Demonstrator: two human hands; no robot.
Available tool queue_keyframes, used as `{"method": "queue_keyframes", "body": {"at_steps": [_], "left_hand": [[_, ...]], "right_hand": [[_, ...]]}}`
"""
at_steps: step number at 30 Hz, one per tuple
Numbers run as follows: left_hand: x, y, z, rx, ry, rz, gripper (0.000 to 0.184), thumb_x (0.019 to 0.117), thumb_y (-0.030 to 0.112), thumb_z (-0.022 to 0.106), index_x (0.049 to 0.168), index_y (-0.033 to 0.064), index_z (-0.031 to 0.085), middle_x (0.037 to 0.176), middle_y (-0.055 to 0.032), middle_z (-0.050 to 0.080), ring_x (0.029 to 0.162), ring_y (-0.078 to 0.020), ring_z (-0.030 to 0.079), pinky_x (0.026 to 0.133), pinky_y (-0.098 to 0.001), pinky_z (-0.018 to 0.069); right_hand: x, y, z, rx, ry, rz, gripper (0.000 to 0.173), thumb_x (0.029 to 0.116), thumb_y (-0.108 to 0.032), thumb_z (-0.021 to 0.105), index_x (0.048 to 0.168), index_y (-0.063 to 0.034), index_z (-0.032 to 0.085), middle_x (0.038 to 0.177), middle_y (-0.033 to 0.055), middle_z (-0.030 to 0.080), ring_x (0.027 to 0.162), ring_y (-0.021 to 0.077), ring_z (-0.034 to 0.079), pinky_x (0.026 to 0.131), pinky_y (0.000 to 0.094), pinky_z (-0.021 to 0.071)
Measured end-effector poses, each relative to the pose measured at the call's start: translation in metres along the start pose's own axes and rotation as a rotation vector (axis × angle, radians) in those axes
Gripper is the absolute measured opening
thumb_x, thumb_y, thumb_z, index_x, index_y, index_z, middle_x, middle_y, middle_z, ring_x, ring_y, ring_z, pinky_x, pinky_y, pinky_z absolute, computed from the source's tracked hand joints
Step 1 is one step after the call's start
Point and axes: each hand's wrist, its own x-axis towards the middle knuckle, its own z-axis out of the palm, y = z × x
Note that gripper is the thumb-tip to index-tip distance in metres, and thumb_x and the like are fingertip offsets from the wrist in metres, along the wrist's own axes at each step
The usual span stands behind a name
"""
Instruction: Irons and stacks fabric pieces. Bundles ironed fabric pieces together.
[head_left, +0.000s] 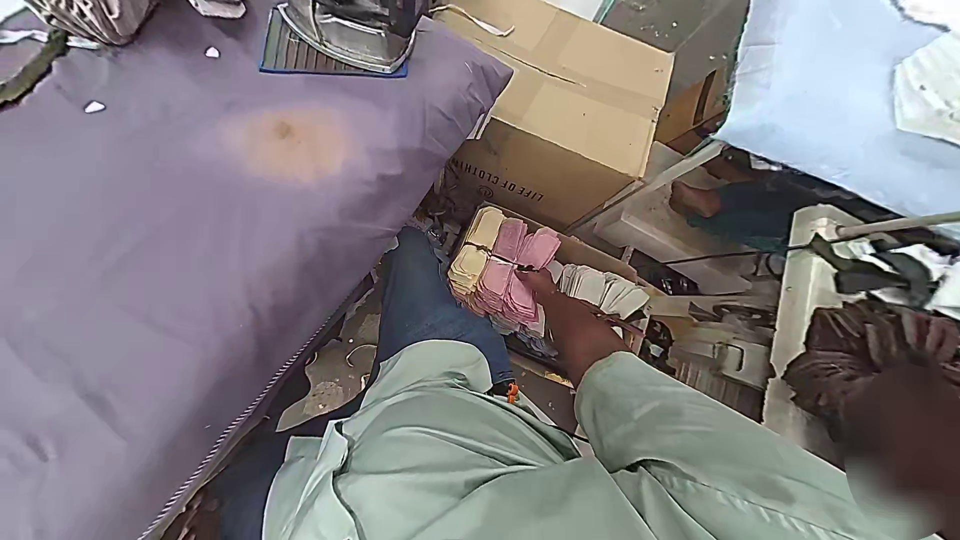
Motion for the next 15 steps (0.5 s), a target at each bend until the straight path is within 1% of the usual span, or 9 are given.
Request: {"method": "queue_keyframes", "body": {"at_steps": [1,3,5,7,9,10,13,14,15], "left_hand": [[-0.003,-0.005,0.007,0.009,0.026,-0.001,0.043,0.1006,0.038,0.063,0.128,0.0065,0.069,0.129,-0.0109,0.069,0.117,-0.0151,0.066,0.103,-0.0337,0.0529],[-0.011,0.001,0.01,0.038,0.071,-0.007,0.046,0.102,0.04,0.06,0.129,0.0037,0.069,0.129,-0.013,0.069,0.117,-0.0164,0.065,0.104,-0.0333,0.0511],[-0.016,0.005,0.015,0.059,0.145,0.001,0.042,0.1024,0.037,0.06,0.127,0.0043,0.07,0.126,-0.0115,0.07,0.116,-0.0133,0.065,0.101,-0.0297,0.0515],[-0.024,0.01,0.02,0.043,0.195,0.021,0.039,0.1031,0.033,0.06,0.124,0.002,0.071,0.126,-0.014,0.07,0.118,-0.0155,0.065,0.103,-0.0309,0.0508],[-0.028,0.018,0.023,-0.01,0.14,-0.072,0.046,0.1066,0.035,0.053,0.131,-0.0022,0.065,0.135,-0.0172,0.066,0.13,-0.0176,0.06,0.113,-0.0316,0.0433],[-0.03,0.026,0.026,-0.101,0.129,-0.122,0.046,0.1073,0.031,0.052,0.133,-0.0059,0.063,0.137,-0.0201,0.063,0.131,-0.0182,0.058,0.115,-0.0312,0.0413],[-0.028,0.033,0.036,-0.258,0.131,-0.174,0.05,0.1094,0.029,0.047,0.141,-0.0097,0.054,0.146,-0.0247,0.055,0.14,-0.0212,0.051,0.119,-0.0321,0.0351],[-0.026,0.032,0.037,-0.261,0.13,-0.175,0.051,0.1094,0.029,0.047,0.14,-0.0105,0.054,0.146,-0.026,0.054,0.14,-0.0225,0.051,0.119,-0.0334,0.035],[-0.025,0.033,0.039,-0.269,0.151,-0.181,0.049,0.108,0.03,0.05,0.137,-0.0096,0.058,0.141,-0.0239,0.059,0.134,-0.0186,0.055,0.116,-0.0306,0.0389]], "right_hand": [[0.002,0.0,-0.009,-0.036,-0.035,-0.032,0.075,0.0756,-0.025,0.091,0.136,0.0008,0.056,0.128,0.0193,0.067,0.116,0.027,0.066,0.1,0.0466,0.0556],[-0.008,0.004,-0.019,-0.151,-0.051,-0.063,0.074,0.0806,-0.038,0.088,0.136,0.0008,0.057,0.128,0.0191,0.067,0.118,0.0272,0.065,0.102,0.0476,0.054],[-0.024,0.001,-0.018,-0.312,0.038,-0.073,0.087,0.0819,-0.05,0.083,0.142,0.0036,0.049,0.131,0.023,0.064,0.122,0.0328,0.062,0.105,0.0516,0.0501],[-0.046,0.003,-0.01,-0.399,0.068,-0.049,0.107,0.0813,-0.061,0.077,0.155,0.0019,0.032,0.138,0.027,0.059,0.129,0.0384,0.059,0.109,0.0564,0.047],[-0.063,0.008,0.004,-0.4,0.058,-0.021,0.122,0.0809,-0.065,0.076,0.163,-0.0023,0.012,0.148,0.032,0.049,0.136,0.0438,0.052,0.111,0.0578,0.0439],[-0.064,0.013,0.012,-0.424,0.079,-0.03,0.125,0.0822,-0.066,0.075,0.164,-0.0014,0.006,0.151,0.0342,0.044,0.136,0.046,0.05,0.11,0.0576,0.0443],[-0.044,0.036,0.034,-0.465,0.174,-0.079,0.126,0.083,-0.065,0.073,0.163,0.001,0.001,0.154,0.0365,0.038,0.132,0.0488,0.054,0.105,0.0584,0.0483],[-0.039,0.04,0.036,-0.48,0.188,-0.085,0.126,0.0829,-0.066,0.072,0.163,0.0013,0.001,0.153,0.0363,0.04,0.131,0.0483,0.054,0.105,0.058,0.0488],[-0.036,0.042,0.036,-0.491,0.192,-0.086,0.126,0.0828,-0.066,0.072,0.163,0.0017,0.001,0.152,0.0359,0.041,0.131,0.0476,0.055,0.105,0.0574,0.0488]]}}
